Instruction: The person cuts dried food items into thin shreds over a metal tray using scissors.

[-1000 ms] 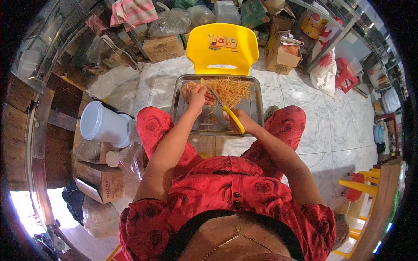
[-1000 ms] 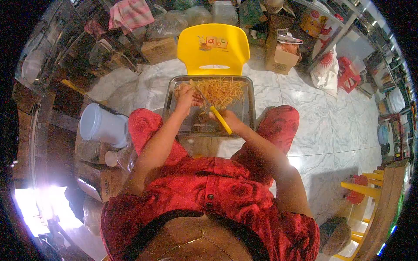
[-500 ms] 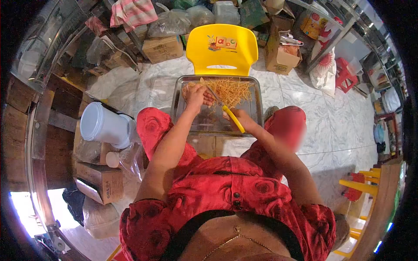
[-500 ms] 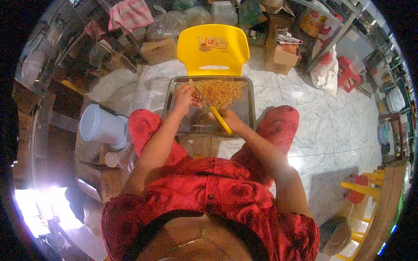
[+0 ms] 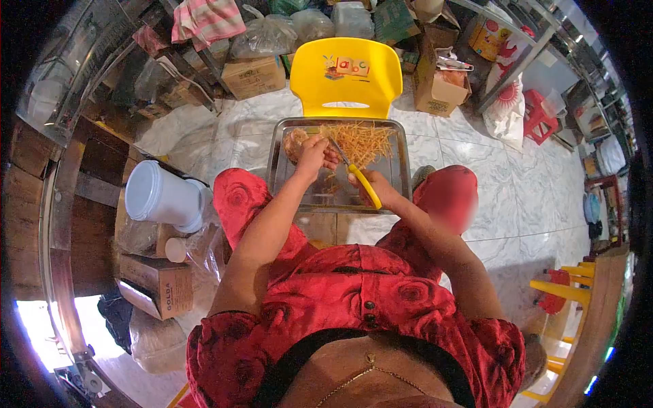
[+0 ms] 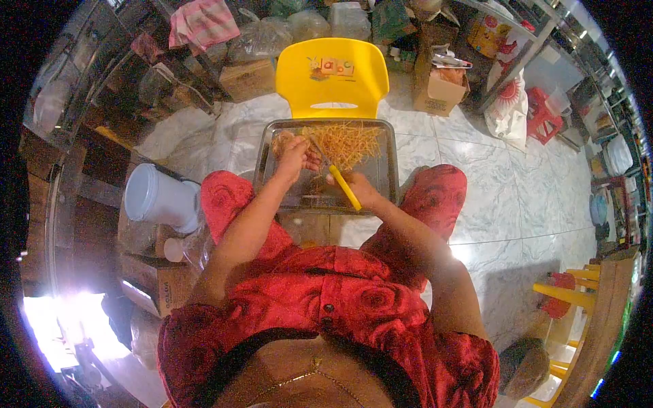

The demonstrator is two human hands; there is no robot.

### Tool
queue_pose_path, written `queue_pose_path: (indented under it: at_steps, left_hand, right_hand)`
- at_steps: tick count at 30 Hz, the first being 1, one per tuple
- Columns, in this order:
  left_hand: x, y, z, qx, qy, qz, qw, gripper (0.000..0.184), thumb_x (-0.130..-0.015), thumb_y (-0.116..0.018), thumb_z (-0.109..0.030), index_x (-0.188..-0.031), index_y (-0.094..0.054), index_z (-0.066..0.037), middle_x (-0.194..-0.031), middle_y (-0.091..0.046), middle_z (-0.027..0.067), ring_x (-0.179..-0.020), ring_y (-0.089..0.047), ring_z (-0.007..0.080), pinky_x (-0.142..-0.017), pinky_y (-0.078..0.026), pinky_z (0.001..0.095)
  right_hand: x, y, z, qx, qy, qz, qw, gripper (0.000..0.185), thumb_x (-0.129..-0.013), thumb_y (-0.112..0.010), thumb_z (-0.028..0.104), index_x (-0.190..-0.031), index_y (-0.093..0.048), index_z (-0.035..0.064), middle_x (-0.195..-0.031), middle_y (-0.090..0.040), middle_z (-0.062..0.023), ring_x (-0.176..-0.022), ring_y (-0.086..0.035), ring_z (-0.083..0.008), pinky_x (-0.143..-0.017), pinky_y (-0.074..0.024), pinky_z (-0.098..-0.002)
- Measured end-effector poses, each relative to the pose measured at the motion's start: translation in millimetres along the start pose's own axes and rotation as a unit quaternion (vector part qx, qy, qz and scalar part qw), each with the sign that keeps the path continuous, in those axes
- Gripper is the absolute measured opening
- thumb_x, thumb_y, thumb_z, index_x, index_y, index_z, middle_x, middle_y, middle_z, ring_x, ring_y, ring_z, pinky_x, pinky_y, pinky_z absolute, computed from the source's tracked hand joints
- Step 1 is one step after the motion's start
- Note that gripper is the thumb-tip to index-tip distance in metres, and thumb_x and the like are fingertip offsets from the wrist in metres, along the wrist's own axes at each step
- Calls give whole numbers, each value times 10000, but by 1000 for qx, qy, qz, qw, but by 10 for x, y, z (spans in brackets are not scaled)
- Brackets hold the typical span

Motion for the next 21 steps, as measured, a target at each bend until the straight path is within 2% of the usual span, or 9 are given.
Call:
queue_pose_path:
  at_steps: [2,3,6,9,10,12,14,18,21]
  left_hand:
    - [4,4,3,-2,-4,4,1000,184,-879,-415,-181,-927,-448,-6,-669,-542,121,-522,-578,213,-431,-499,306]
    - [9,2,1,-1,-4,4,1000,184,-879,-415,-181,-927,-448,-6,-669,-542,121,-522,-578,213,-431,-499,306]
    - [-5,8,-10,13,-11,1,1000,187,-876,-420,-182,-937,-448,-7,-675,-539,118,-526,-580,212,-432,-500,306]
    - [-25,72,-59,-19,-16,-23,999,194,-874,-426,-186,-945,-450,-7,-680,-538,117,-543,-589,215,-432,-501,305]
    - [-9,97,-113,-18,-28,-46,998,195,-873,-431,-186,-936,-459,-4,-680,-542,118,-545,-593,213,-428,-499,297]
    - [17,105,-167,-17,-39,-69,997,195,-871,-436,-186,-927,-468,-1,-680,-546,119,-548,-596,211,-424,-497,288]
    - [23,100,-183,-41,-36,-78,995,179,-870,-439,-171,-900,-482,0,-678,-557,118,-547,-601,205,-416,-492,268]
    - [22,95,-166,-40,-59,-81,994,158,-876,-428,-147,-887,-489,-2,-674,-565,115,-543,-600,192,-408,-483,255]
    - [2,54,-95,-61,-62,-55,995,150,-884,-413,-132,-905,-487,-2,-681,-564,108,-547,-600,184,-405,-477,255]
  right_hand:
    - [-4,-16,12,-37,5,-12,999,321,-827,-581,343,-815,-513,29,-482,-401,19,-377,-415,-101,-361,-321,-262]
    - [-7,-10,-2,-37,5,-11,999,321,-827,-581,343,-815,-513,29,-482,-401,19,-377,-415,-101,-361,-321,-262]
    - [-32,21,-52,37,-4,-17,999,544,-789,-540,509,-894,-587,-23,-668,-570,-145,-635,-533,-203,-612,-428,-352]
    - [-47,32,-31,93,14,-37,995,536,-776,-557,503,-883,-588,-22,-682,-581,-177,-639,-558,-242,-619,-431,-369]
    - [-39,22,-5,69,33,-32,997,432,-802,-564,437,-837,-553,7,-595,-502,-81,-516,-490,-165,-489,-374,-307]
    - [0,25,52,44,51,-27,997,342,-828,-571,371,-791,-518,36,-508,-423,14,-393,-423,-87,-360,-317,-246]
    - [35,53,93,77,8,-24,997,501,-766,-584,471,-877,-590,-17,-711,-586,-200,-657,-571,-269,-632,-434,-372]
    - [-2,29,14,82,7,-12,996,460,-788,-577,431,-873,-590,-20,-698,-580,-187,-662,-560,-251,-637,-433,-367]
    - [-86,-45,-86,4,83,6,996,414,-819,-558,399,-869,-591,-11,-638,-560,-130,-600,-530,-185,-567,-420,-330]
Point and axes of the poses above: each hand's wrist, its own x-axis away from the middle knuckle, its own y-axis out of the back of the hand, z = x × y, the point moved 5 cm from there along -x, towards the middle knuckle
